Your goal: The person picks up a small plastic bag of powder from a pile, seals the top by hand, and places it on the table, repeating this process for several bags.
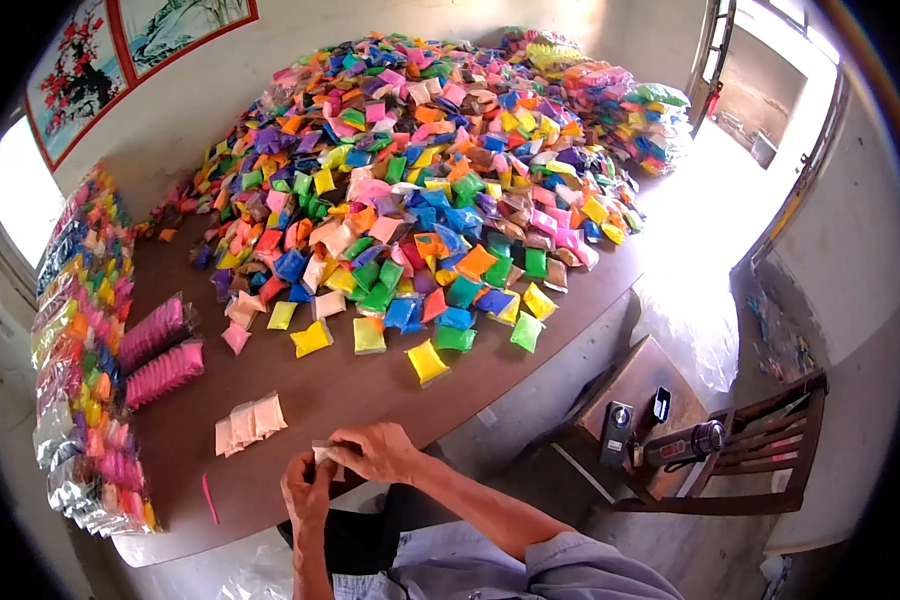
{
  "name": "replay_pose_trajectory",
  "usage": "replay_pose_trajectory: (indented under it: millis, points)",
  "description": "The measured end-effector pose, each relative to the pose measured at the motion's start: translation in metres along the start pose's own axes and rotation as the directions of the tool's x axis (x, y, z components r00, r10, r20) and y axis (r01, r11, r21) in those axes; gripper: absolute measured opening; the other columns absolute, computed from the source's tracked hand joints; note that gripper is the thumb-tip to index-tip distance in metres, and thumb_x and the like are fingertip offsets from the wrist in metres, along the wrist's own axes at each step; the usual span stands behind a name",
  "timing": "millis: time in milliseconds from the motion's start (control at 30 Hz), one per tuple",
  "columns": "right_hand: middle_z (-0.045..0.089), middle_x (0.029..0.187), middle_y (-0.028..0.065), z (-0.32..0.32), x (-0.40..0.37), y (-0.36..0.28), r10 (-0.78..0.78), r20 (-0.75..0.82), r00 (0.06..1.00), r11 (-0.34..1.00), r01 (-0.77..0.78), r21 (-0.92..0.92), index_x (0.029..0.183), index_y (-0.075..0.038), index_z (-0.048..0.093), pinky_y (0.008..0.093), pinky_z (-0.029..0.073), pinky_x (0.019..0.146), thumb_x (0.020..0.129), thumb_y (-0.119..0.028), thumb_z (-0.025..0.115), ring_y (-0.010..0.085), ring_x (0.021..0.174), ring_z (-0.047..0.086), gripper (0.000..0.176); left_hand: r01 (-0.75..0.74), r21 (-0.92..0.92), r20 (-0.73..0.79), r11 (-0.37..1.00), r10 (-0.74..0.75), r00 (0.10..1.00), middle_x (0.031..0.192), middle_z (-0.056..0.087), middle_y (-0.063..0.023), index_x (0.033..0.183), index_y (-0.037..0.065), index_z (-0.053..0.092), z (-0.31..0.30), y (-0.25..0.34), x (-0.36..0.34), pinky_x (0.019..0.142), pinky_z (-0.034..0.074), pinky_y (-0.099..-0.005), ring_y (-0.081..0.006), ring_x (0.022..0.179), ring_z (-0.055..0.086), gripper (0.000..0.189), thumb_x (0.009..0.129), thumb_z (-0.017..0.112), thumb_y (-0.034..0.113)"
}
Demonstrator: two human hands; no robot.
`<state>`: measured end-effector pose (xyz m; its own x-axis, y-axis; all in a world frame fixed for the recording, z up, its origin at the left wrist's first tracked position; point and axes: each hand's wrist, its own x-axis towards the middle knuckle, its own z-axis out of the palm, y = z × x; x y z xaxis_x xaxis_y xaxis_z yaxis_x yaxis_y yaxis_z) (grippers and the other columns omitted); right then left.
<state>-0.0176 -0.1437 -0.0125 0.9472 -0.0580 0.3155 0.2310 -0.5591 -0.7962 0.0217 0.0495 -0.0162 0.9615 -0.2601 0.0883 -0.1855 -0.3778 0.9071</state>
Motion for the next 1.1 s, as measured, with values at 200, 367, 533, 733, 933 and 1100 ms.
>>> replay_pose_trajectory:
  millis: [200, 367, 533, 733, 933, 1100]
  points:
    - [0.076, 0.093, 0.0113, 0.002, -0.002, 0.005, 0.187, 0.019, 0.982, 0.959, -0.187, 0.214, 0.102, -0.008, 0.077, 0.0367, 0.056, 0.074, 0.095, -0.019, 0.073, 0.0276, 0.083, 0.074, 0.014, 0.038, -0.112, 0.113, 0.993, -0.025, 0.993, 0.082, 0.070, -0.0069, 0.107, 0.000, 0.072, -0.006, 0.012, -0.001, 0.069, 0.052, -0.0308, -0.0125, 0.073, 0.062, 0.022, 0.095, 0.075, 0.017]
    - [0.075, 0.090, 0.0111, 0.006, -0.005, 0.010, 0.069, 0.012, 0.998, 0.993, -0.070, 0.091, 0.102, -0.011, 0.075, 0.0410, 0.057, 0.071, 0.095, -0.023, 0.075, 0.0327, 0.082, 0.073, 0.014, -0.052, 0.068, 0.012, 0.996, 0.051, 0.999, 0.086, 0.073, -0.0147, 0.104, -0.002, 0.074, 0.001, 0.001, 0.001, 0.072, 0.055, -0.0335, -0.0181, 0.077, 0.069, 0.020, 0.095, 0.074, 0.016]
    - [0.074, 0.088, 0.0095, 0.009, -0.002, 0.002, -0.013, -0.055, 0.998, 0.997, 0.017, 0.075, 0.103, -0.011, 0.075, 0.0388, 0.056, 0.068, 0.094, -0.023, 0.076, 0.0305, 0.079, 0.073, 0.015, -0.069, 0.101, -0.091, 0.992, 0.079, 0.993, 0.086, 0.073, -0.0172, 0.098, -0.003, 0.073, 0.008, 0.005, 0.001, 0.073, 0.055, -0.0358, -0.0250, 0.077, 0.071, 0.015, 0.096, 0.073, 0.013]
    - [0.074, 0.088, 0.0121, 0.019, 0.004, -0.014, 0.122, -0.091, 0.988, 0.987, -0.111, 0.117, 0.105, -0.008, 0.075, 0.0376, 0.057, 0.070, 0.095, -0.027, 0.076, 0.0307, 0.078, 0.073, 0.022, -0.027, -0.080, -0.224, 0.996, 0.008, 0.975, 0.082, 0.068, -0.0076, 0.095, -0.001, 0.070, 0.008, 0.004, 0.002, 0.069, 0.050, -0.0320, -0.0147, 0.075, 0.059, 0.016, 0.102, 0.067, 0.014]
    - [0.077, 0.096, 0.0132, 0.027, -0.003, -0.001, 0.345, -0.012, 0.939, 0.878, -0.318, 0.356, 0.112, -0.003, 0.074, 0.0338, 0.059, 0.076, 0.095, -0.027, 0.077, 0.0224, 0.083, 0.075, 0.030, -0.023, -0.119, -0.169, 0.993, 0.002, 0.986, 0.086, 0.072, -0.0095, 0.102, -0.001, 0.072, 0.011, 0.015, -0.001, 0.071, 0.052, -0.0343, -0.0164, 0.078, 0.063, 0.023, 0.103, 0.066, 0.022]
    - [0.077, 0.095, 0.0130, 0.025, -0.003, -0.005, 0.349, -0.030, 0.937, 0.874, -0.313, 0.372, 0.111, -0.002, 0.074, 0.0341, 0.059, 0.074, 0.096, -0.024, 0.075, 0.0205, 0.081, 0.074, 0.027, -0.224, 0.089, -0.143, 0.970, 0.235, 0.961, 0.076, 0.063, -0.0226, 0.092, -0.004, 0.066, 0.017, 0.002, 0.001, 0.065, 0.050, -0.0423, -0.0366, 0.067, 0.063, 0.028, 0.106, 0.058, 0.020]
